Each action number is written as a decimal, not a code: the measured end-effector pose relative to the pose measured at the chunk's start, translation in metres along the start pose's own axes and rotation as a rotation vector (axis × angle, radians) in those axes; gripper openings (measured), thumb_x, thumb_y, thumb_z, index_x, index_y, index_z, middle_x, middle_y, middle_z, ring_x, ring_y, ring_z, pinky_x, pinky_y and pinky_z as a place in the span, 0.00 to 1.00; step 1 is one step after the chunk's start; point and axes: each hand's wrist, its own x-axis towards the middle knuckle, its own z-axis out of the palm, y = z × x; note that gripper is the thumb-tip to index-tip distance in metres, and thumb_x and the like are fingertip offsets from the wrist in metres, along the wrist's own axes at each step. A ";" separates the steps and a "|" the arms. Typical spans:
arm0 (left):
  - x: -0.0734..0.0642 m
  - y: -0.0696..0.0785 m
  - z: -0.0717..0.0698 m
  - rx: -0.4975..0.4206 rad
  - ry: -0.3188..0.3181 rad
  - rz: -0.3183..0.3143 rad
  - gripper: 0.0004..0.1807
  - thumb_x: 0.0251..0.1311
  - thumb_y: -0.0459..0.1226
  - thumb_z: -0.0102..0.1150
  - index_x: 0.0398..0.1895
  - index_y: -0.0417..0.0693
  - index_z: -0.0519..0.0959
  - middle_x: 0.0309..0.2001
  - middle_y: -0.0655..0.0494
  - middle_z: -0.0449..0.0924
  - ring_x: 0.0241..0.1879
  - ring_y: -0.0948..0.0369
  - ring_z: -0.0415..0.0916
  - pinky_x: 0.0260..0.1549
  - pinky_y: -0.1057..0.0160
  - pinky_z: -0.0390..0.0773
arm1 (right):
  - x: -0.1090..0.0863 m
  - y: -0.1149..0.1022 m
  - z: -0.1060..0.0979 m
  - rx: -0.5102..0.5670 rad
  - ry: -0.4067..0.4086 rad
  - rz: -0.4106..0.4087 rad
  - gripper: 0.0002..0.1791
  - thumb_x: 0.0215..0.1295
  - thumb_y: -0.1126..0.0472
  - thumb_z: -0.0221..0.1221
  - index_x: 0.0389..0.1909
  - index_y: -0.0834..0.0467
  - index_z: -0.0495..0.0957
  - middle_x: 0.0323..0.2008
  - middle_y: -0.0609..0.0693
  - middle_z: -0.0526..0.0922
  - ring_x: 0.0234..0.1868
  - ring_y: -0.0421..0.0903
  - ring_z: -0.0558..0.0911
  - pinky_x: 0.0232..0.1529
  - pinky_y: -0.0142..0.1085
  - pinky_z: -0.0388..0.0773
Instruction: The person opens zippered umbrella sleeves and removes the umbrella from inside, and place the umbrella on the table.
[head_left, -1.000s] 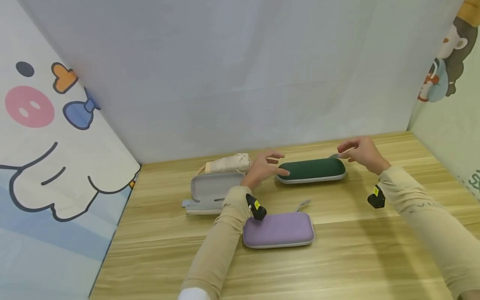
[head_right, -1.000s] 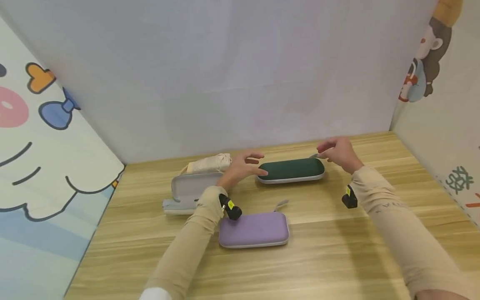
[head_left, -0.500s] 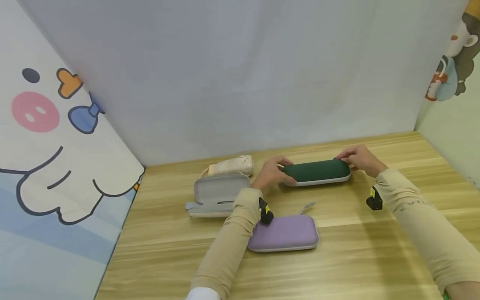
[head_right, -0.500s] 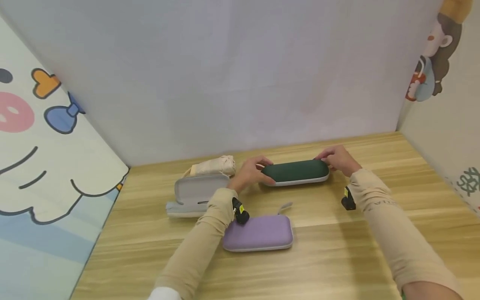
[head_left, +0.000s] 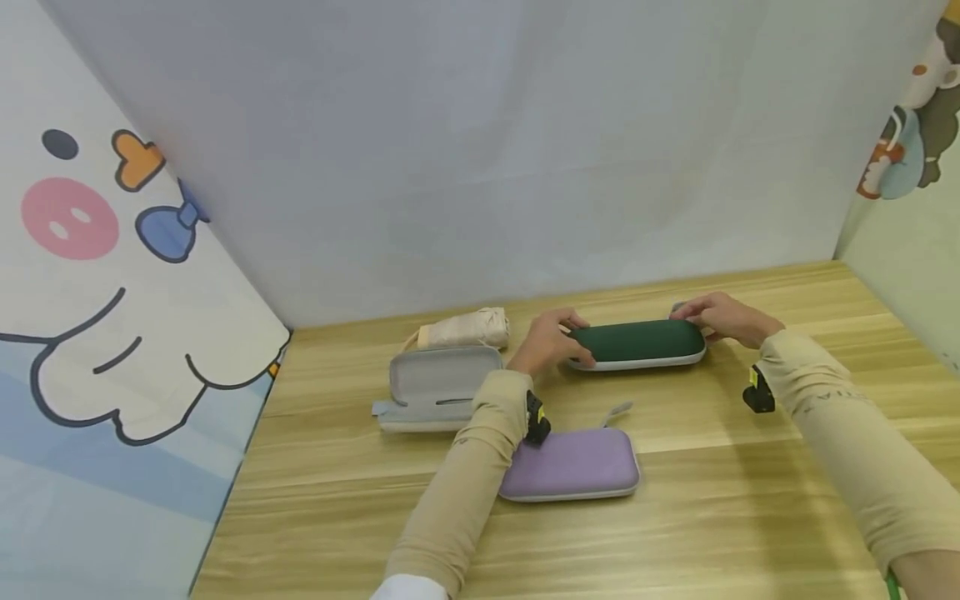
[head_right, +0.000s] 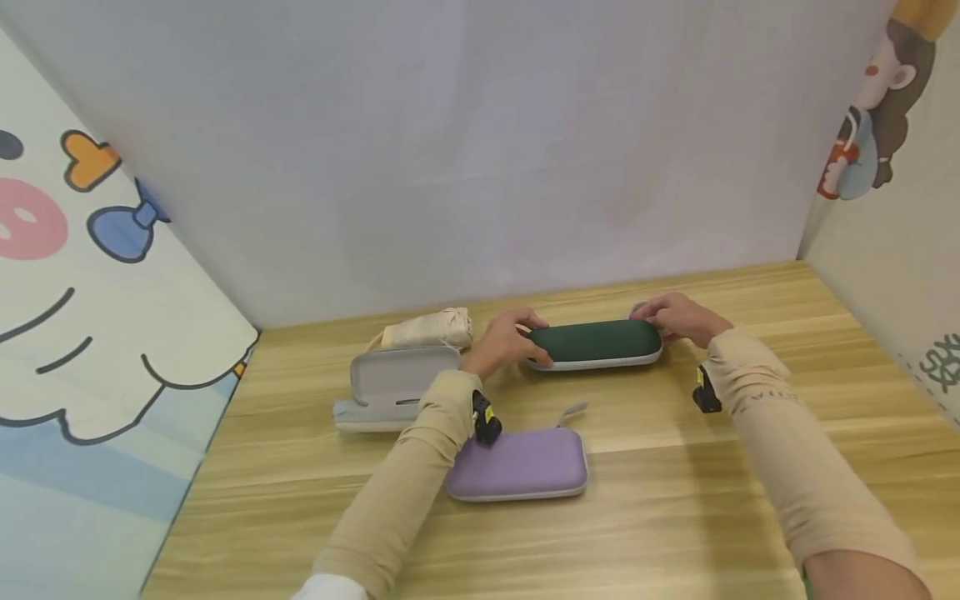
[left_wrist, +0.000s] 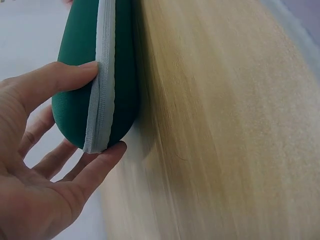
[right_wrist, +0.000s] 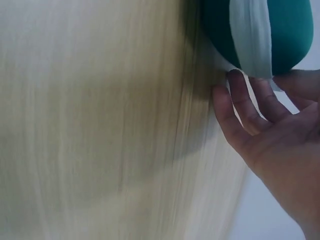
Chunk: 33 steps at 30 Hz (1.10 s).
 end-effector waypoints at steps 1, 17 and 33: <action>0.000 0.000 0.000 0.006 0.003 -0.001 0.24 0.36 0.31 0.78 0.41 0.54 0.81 0.45 0.59 0.75 0.44 0.59 0.74 0.39 0.63 0.76 | 0.001 0.000 -0.001 -0.008 -0.010 0.002 0.22 0.73 0.68 0.35 0.63 0.75 0.62 0.66 0.74 0.55 0.60 0.66 0.67 0.52 0.52 0.72; 0.000 0.003 -0.003 0.044 0.001 -0.001 0.22 0.35 0.31 0.79 0.38 0.55 0.82 0.44 0.61 0.76 0.47 0.58 0.71 0.43 0.60 0.75 | 0.013 0.001 -0.010 -0.008 -0.086 0.097 0.17 0.70 0.65 0.46 0.51 0.73 0.75 0.49 0.64 0.78 0.45 0.49 0.79 0.43 0.45 0.78; -0.002 0.004 -0.003 0.057 -0.011 0.014 0.22 0.38 0.33 0.77 0.40 0.55 0.81 0.46 0.57 0.77 0.48 0.56 0.71 0.40 0.61 0.75 | 0.012 -0.016 -0.005 -0.226 -0.062 0.046 0.17 0.72 0.66 0.46 0.48 0.77 0.74 0.38 0.62 0.82 0.29 0.44 0.79 0.33 0.44 0.80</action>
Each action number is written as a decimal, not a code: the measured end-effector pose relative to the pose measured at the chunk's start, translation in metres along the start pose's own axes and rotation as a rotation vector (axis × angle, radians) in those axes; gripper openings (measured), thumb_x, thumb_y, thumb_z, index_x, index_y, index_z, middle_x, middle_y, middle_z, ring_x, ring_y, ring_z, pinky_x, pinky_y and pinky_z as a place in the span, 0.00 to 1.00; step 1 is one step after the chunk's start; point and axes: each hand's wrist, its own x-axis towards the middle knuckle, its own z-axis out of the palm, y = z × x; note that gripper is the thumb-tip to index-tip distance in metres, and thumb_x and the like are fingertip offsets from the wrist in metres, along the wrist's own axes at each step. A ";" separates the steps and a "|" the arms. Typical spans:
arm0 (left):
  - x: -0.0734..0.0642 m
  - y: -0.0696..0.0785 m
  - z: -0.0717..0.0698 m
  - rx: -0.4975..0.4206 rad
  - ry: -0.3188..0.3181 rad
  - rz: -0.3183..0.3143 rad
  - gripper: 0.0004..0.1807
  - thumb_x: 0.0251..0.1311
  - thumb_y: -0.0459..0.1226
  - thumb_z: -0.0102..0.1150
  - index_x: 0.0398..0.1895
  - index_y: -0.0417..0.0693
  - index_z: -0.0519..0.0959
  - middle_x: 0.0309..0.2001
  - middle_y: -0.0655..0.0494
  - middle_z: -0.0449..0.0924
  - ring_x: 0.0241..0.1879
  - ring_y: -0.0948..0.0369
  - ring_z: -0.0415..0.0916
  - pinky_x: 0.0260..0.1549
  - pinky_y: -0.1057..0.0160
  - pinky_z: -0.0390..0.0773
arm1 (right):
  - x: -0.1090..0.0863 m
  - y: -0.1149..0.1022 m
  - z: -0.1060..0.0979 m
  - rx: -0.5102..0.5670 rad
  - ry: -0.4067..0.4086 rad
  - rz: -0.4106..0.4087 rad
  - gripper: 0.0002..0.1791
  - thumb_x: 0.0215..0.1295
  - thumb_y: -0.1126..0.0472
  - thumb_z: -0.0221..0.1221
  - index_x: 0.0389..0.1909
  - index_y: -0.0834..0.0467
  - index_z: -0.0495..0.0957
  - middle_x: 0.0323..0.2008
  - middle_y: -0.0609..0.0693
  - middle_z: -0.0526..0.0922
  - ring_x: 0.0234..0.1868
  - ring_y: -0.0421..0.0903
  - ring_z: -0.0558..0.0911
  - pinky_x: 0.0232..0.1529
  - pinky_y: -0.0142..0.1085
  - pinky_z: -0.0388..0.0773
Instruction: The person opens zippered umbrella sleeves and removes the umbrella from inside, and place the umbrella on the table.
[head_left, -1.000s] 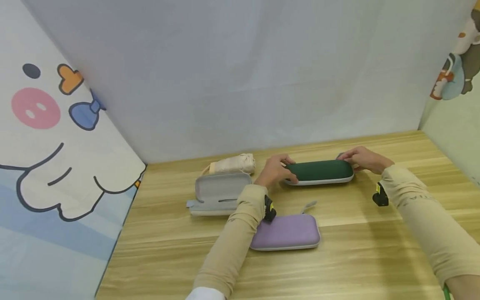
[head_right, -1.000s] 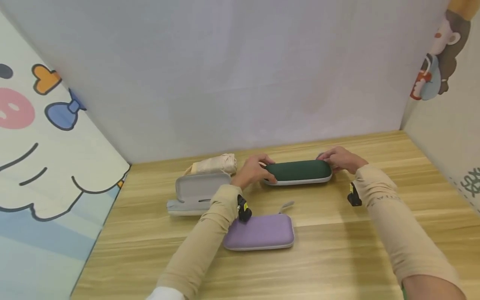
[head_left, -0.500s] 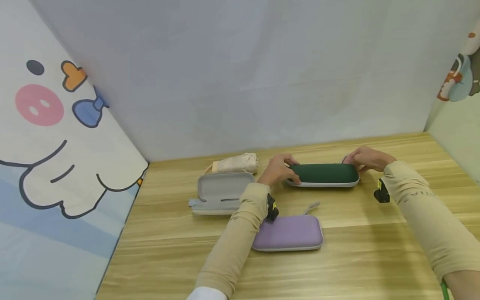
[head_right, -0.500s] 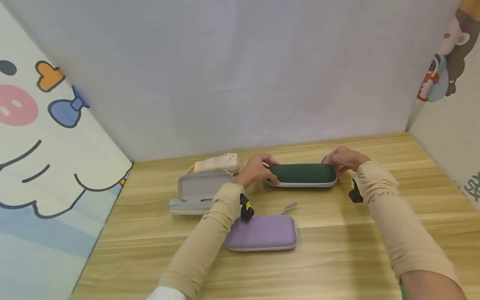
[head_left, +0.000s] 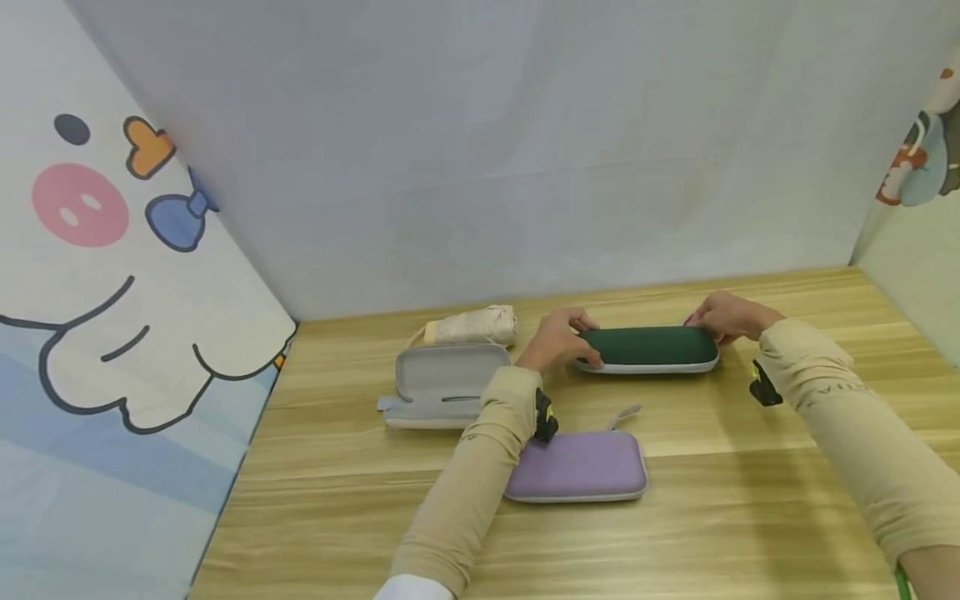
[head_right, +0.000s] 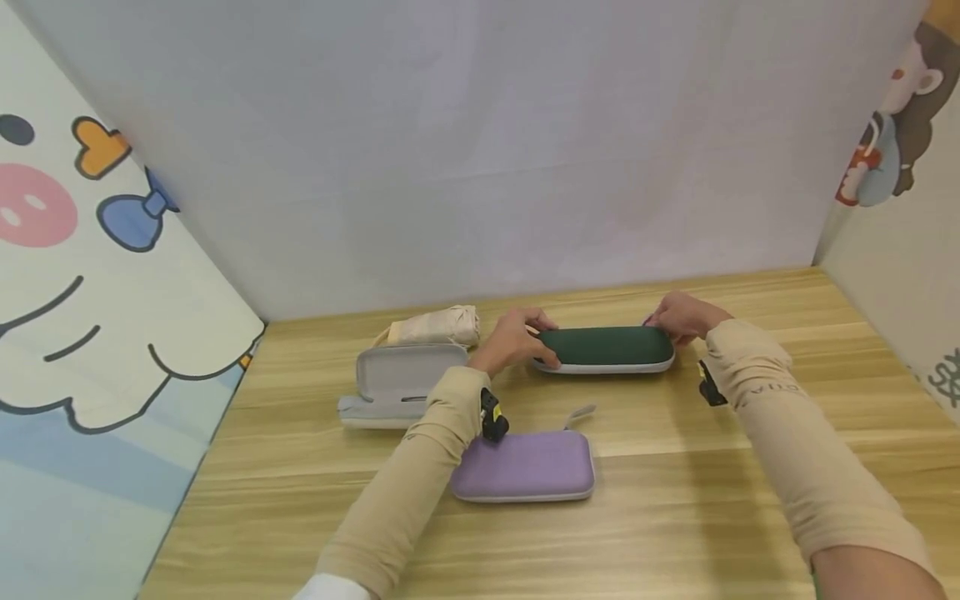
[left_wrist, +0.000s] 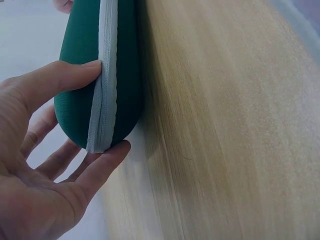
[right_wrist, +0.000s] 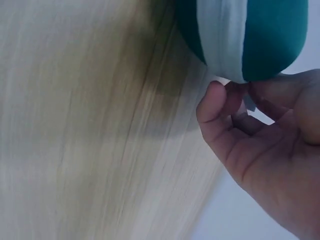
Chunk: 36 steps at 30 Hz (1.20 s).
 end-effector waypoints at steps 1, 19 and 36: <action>-0.001 0.000 0.000 -0.001 0.000 0.002 0.21 0.39 0.33 0.77 0.40 0.54 0.81 0.46 0.56 0.77 0.48 0.56 0.71 0.40 0.61 0.76 | -0.001 0.000 0.001 -0.008 -0.001 0.003 0.18 0.72 0.66 0.45 0.49 0.78 0.74 0.39 0.64 0.81 0.28 0.45 0.79 0.32 0.44 0.80; -0.003 0.003 0.000 -0.008 0.003 -0.011 0.20 0.39 0.33 0.77 0.38 0.54 0.81 0.45 0.57 0.77 0.50 0.53 0.68 0.37 0.61 0.75 | 0.002 0.009 0.007 0.002 0.174 -0.107 0.09 0.65 0.73 0.52 0.37 0.73 0.79 0.36 0.61 0.82 0.32 0.45 0.80 0.32 0.39 0.79; -0.003 0.001 -0.001 -0.023 0.010 -0.007 0.22 0.38 0.33 0.78 0.40 0.52 0.81 0.43 0.58 0.76 0.52 0.53 0.66 0.40 0.61 0.74 | -0.003 0.007 0.011 -0.193 0.309 -0.190 0.10 0.56 0.79 0.49 0.30 0.72 0.80 0.33 0.66 0.82 0.33 0.55 0.78 0.27 0.40 0.72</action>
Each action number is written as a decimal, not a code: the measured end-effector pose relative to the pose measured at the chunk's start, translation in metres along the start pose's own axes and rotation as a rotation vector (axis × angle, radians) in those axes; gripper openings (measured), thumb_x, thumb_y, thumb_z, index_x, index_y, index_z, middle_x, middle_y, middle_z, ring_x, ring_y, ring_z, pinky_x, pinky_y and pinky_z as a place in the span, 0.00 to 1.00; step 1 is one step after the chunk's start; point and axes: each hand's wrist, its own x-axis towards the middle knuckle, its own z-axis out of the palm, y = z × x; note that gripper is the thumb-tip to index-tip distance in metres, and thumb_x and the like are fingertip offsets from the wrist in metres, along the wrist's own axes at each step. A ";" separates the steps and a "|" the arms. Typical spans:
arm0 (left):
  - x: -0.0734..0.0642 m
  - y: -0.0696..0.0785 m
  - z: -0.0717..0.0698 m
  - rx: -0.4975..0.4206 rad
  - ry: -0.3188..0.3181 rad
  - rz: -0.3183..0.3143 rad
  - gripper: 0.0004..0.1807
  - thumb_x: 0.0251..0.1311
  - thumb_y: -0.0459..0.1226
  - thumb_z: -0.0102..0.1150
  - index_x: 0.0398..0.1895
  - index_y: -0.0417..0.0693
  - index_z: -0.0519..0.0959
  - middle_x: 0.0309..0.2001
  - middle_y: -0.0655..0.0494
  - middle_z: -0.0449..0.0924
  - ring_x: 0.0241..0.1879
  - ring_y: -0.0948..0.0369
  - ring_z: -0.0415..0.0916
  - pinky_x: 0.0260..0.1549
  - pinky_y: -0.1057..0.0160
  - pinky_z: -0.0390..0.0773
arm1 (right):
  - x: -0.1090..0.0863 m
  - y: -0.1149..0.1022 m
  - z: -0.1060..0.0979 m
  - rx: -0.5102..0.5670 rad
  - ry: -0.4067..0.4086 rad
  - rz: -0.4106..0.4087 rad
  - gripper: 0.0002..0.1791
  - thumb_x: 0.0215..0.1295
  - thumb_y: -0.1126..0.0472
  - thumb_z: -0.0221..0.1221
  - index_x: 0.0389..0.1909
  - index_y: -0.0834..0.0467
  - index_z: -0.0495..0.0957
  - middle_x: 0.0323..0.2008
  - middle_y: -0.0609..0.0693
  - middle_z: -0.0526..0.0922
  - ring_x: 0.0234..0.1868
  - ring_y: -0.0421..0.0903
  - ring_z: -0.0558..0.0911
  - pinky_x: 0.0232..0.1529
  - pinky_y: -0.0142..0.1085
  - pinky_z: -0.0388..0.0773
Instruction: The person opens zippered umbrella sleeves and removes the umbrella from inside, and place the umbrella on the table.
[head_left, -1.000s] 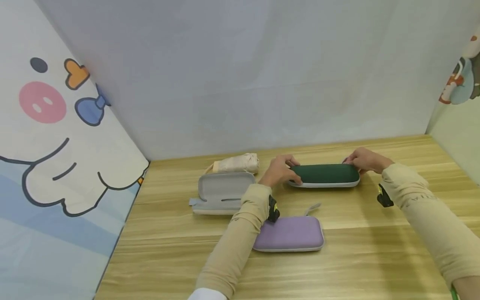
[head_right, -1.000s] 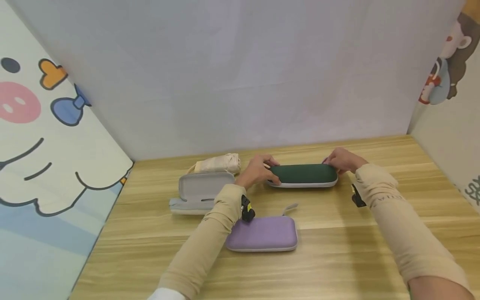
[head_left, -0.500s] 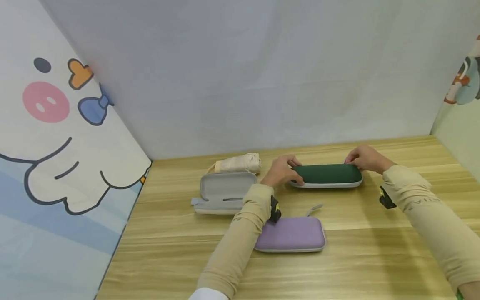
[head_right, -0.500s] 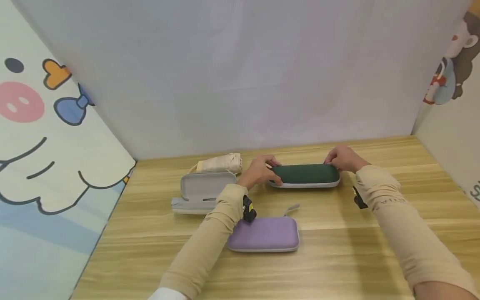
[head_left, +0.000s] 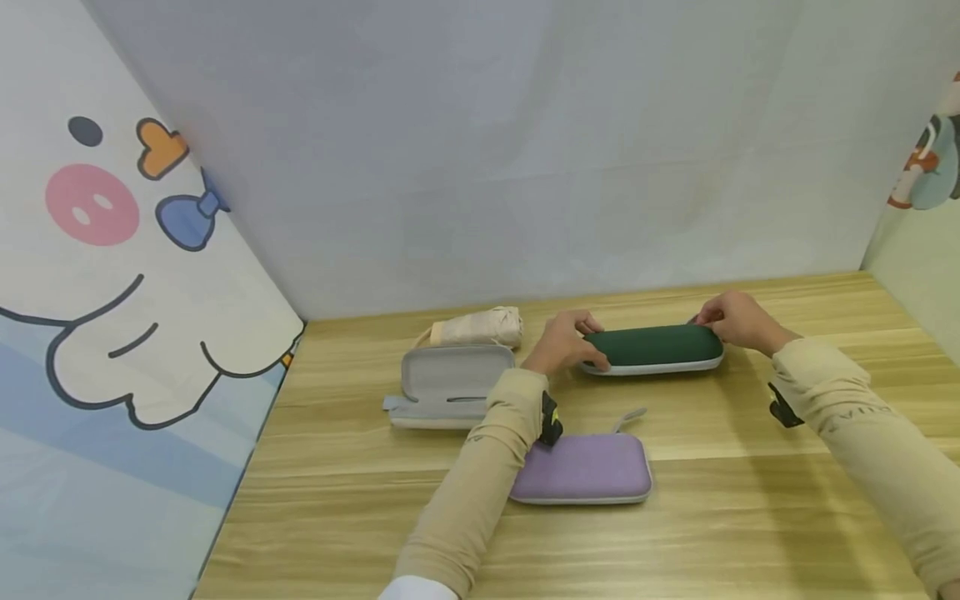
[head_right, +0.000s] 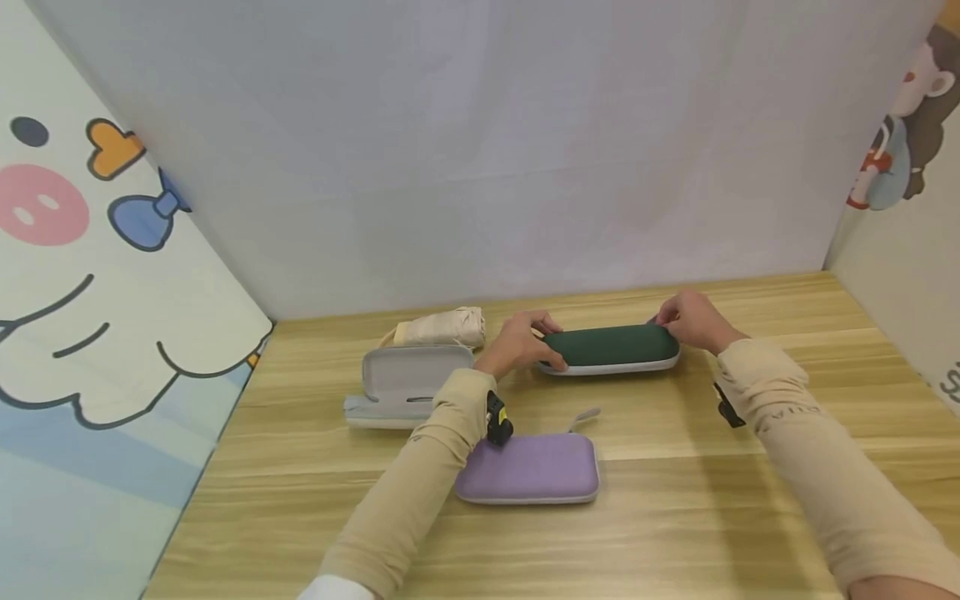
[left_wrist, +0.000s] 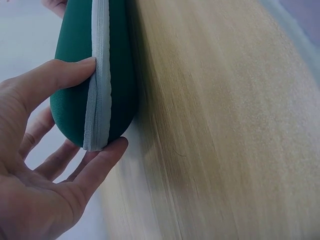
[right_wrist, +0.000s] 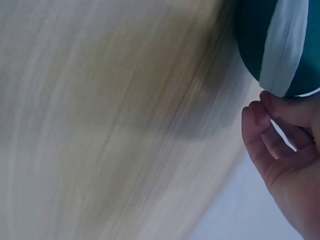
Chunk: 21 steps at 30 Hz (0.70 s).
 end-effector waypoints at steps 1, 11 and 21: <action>0.000 0.000 0.000 -0.001 0.001 -0.002 0.22 0.38 0.33 0.78 0.39 0.52 0.81 0.43 0.59 0.76 0.53 0.53 0.66 0.41 0.60 0.74 | 0.000 0.000 0.000 -0.016 0.013 -0.006 0.10 0.56 0.78 0.49 0.30 0.72 0.80 0.32 0.65 0.82 0.33 0.55 0.78 0.28 0.41 0.72; 0.000 0.001 0.001 0.012 0.002 -0.026 0.21 0.37 0.34 0.79 0.38 0.53 0.81 0.41 0.61 0.76 0.57 0.52 0.63 0.45 0.57 0.73 | -0.008 0.003 0.001 -0.076 0.079 -0.069 0.10 0.51 0.78 0.51 0.30 0.72 0.81 0.27 0.60 0.82 0.31 0.57 0.79 0.31 0.47 0.76; 0.000 0.001 0.001 0.027 0.001 -0.012 0.22 0.37 0.34 0.79 0.38 0.53 0.80 0.42 0.61 0.76 0.55 0.53 0.64 0.43 0.59 0.73 | -0.010 0.003 0.001 -0.074 0.103 -0.057 0.11 0.48 0.78 0.51 0.30 0.72 0.81 0.28 0.61 0.82 0.32 0.58 0.80 0.31 0.45 0.75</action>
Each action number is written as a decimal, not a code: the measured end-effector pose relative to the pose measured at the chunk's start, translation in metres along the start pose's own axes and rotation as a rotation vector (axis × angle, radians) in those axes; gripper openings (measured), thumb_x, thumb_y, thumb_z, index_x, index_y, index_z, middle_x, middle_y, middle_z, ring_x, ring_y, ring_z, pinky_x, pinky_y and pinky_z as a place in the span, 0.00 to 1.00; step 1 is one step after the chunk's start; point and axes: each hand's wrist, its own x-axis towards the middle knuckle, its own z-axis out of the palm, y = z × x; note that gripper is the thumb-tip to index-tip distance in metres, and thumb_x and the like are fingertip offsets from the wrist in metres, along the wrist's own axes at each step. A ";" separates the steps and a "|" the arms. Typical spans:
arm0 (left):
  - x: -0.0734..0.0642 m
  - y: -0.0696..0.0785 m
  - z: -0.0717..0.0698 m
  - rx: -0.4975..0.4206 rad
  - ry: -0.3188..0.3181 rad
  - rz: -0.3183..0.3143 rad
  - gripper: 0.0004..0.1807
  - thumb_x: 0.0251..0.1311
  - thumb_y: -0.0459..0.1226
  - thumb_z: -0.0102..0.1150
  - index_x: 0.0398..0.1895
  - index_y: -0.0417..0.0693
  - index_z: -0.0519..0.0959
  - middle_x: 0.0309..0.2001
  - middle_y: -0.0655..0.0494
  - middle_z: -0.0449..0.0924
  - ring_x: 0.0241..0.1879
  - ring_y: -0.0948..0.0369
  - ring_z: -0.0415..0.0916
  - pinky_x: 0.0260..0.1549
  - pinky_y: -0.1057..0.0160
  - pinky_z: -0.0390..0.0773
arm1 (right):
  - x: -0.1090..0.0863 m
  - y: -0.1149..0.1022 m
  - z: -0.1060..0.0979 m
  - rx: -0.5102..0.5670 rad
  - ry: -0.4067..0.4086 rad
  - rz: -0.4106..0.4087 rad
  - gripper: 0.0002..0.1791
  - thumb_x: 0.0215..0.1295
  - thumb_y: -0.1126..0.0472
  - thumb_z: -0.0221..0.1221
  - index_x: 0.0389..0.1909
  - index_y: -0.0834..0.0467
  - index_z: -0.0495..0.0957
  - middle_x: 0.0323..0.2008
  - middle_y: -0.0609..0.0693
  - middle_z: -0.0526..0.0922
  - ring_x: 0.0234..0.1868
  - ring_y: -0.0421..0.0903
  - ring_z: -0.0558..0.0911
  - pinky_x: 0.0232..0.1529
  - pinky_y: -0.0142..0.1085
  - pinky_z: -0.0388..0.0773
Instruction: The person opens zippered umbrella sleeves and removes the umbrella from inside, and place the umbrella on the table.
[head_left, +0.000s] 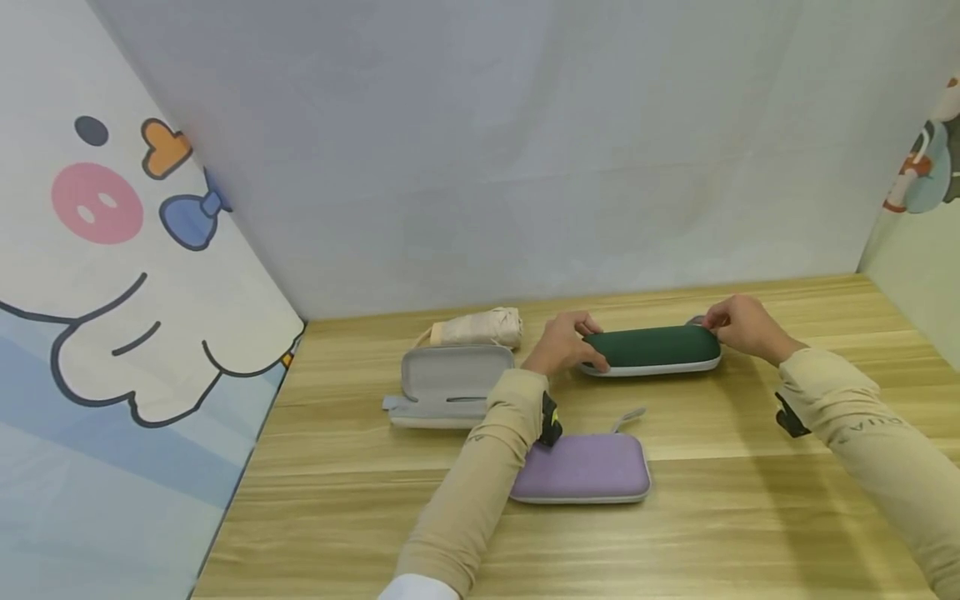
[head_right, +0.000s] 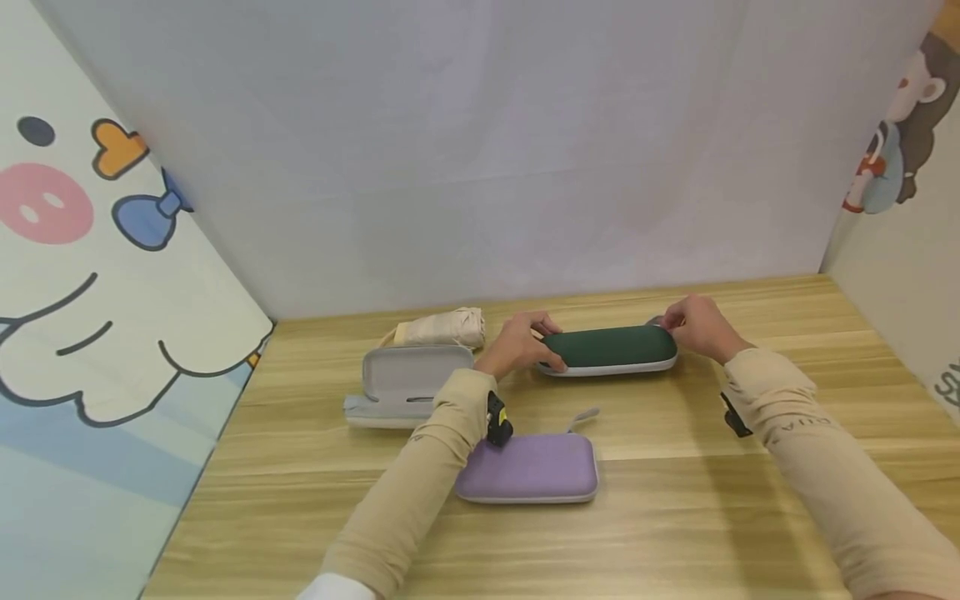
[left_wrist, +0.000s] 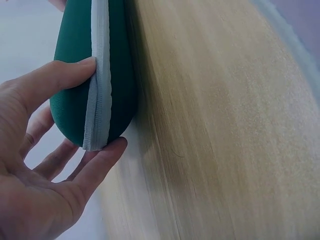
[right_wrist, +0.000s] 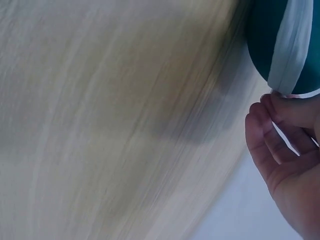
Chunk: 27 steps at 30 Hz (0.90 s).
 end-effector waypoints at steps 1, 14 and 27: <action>0.000 0.000 0.000 0.001 0.001 -0.002 0.22 0.37 0.34 0.79 0.38 0.53 0.80 0.42 0.61 0.76 0.55 0.53 0.64 0.43 0.59 0.73 | 0.000 0.000 0.000 0.002 0.003 0.003 0.11 0.47 0.78 0.51 0.30 0.72 0.81 0.28 0.61 0.83 0.32 0.58 0.80 0.31 0.45 0.75; 0.000 0.001 0.001 0.029 -0.001 -0.021 0.23 0.34 0.36 0.80 0.37 0.56 0.79 0.42 0.62 0.76 0.58 0.53 0.62 0.46 0.56 0.72 | -0.007 0.004 0.001 -0.016 0.074 0.006 0.11 0.45 0.76 0.51 0.25 0.67 0.82 0.23 0.56 0.83 0.25 0.47 0.78 0.27 0.39 0.72; -0.001 0.001 0.001 0.004 0.004 -0.017 0.25 0.33 0.35 0.81 0.39 0.53 0.80 0.43 0.58 0.76 0.53 0.53 0.66 0.41 0.58 0.74 | -0.015 0.004 0.002 -0.017 0.105 0.023 0.06 0.49 0.75 0.56 0.25 0.67 0.82 0.22 0.55 0.83 0.23 0.46 0.77 0.26 0.39 0.71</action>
